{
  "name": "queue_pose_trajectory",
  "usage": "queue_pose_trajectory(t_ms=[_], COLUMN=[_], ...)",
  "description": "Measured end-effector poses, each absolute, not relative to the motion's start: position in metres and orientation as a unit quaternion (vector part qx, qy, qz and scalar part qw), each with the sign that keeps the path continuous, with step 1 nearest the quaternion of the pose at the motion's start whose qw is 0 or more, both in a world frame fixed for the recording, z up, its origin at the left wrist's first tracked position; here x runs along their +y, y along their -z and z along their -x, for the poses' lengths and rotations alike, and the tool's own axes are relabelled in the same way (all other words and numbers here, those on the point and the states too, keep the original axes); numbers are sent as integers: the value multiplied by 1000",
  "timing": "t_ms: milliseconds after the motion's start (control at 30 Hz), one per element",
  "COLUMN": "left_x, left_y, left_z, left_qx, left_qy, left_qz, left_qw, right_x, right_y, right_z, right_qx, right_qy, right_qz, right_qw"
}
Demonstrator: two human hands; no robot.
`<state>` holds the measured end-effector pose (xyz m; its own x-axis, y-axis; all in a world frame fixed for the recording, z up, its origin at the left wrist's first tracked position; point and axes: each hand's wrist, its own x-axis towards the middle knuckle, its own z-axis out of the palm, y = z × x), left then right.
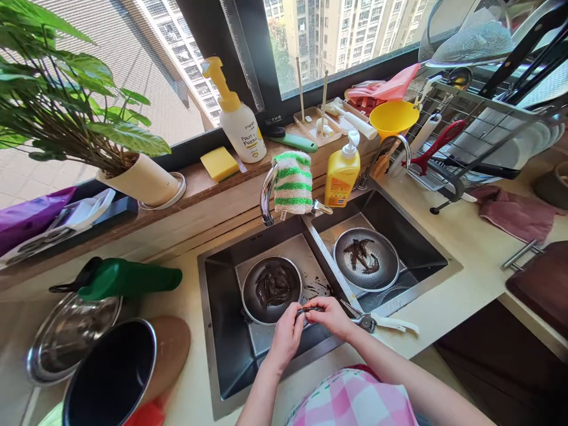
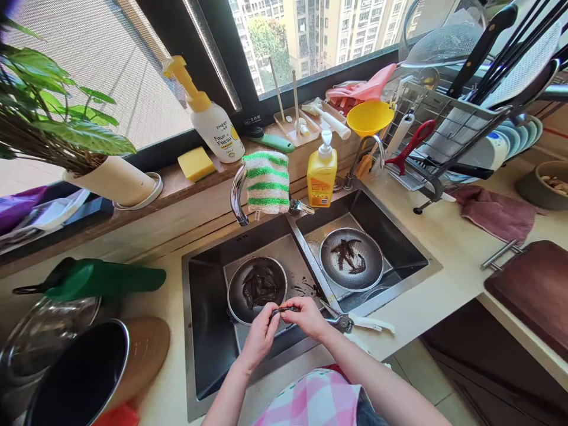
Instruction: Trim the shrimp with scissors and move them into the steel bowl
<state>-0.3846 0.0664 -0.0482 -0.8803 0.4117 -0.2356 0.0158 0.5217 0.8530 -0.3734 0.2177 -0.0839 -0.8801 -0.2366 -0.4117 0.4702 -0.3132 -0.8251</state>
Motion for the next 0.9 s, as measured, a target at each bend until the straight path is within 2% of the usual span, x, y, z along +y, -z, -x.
queue_pose_trajectory(t_ms=[167, 467, 700, 900], left_x=[67, 65, 65, 69], left_y=[49, 45, 53, 61], left_z=[384, 385, 380, 373], left_qx=[844, 847, 843, 806], left_qy=[-472, -453, -456, -514], left_qz=[-118, -120, -101, -39], left_qw=[225, 249, 266, 290], right_x=[216, 223, 219, 211], right_y=[89, 83, 90, 91], right_z=[371, 377, 376, 373], right_qx=[544, 678, 645, 586], right_qy=[800, 716, 741, 779], right_qz=[-114, -49, -71, -120], right_qw=[226, 158, 175, 186])
